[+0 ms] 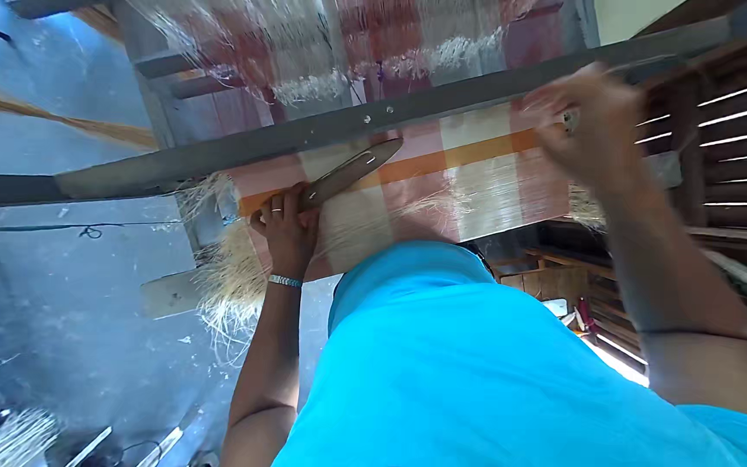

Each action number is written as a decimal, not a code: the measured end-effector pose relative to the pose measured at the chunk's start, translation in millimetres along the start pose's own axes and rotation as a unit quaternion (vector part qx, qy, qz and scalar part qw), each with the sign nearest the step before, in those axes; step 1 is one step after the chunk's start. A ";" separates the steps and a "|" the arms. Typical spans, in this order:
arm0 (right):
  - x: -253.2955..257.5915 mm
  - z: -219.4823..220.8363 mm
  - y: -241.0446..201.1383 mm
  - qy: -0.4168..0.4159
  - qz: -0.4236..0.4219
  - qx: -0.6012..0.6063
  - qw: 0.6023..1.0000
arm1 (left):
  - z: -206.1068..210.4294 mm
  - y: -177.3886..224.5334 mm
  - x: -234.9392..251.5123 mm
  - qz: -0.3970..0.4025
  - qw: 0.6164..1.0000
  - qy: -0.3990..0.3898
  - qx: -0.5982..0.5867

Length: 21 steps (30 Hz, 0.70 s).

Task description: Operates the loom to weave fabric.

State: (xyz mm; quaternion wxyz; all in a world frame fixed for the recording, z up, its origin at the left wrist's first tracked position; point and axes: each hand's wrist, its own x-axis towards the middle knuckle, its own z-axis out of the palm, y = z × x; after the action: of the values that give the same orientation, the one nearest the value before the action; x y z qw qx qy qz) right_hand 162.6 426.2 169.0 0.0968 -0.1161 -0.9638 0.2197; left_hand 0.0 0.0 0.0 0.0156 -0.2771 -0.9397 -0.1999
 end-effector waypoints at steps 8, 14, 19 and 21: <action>17.1 137.2 -23.1 -0.121 -0.007 0.188 0.975 | -39.9 41.4 -12.7 0.030 0.987 0.004 -0.155; 27.8 156.8 -42.2 -0.154 -0.019 0.216 0.964 | -58.7 70.1 -8.7 0.061 0.984 -0.001 -0.169; 34.3 171.9 -51.7 -0.101 -0.028 0.266 0.958 | -62.1 78.9 -6.0 0.089 0.983 -0.006 -0.159; 37.6 173.8 -54.2 -0.113 0.015 0.283 0.952 | -62.4 81.2 -5.7 0.094 0.984 -0.007 -0.154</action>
State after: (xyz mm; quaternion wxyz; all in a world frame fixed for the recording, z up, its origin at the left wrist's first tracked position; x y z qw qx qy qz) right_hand 75.5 319.0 44.5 0.0129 -0.0729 -0.8650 0.4962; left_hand 42.5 35.3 86.4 -0.0151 -0.3649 -0.8673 -0.3382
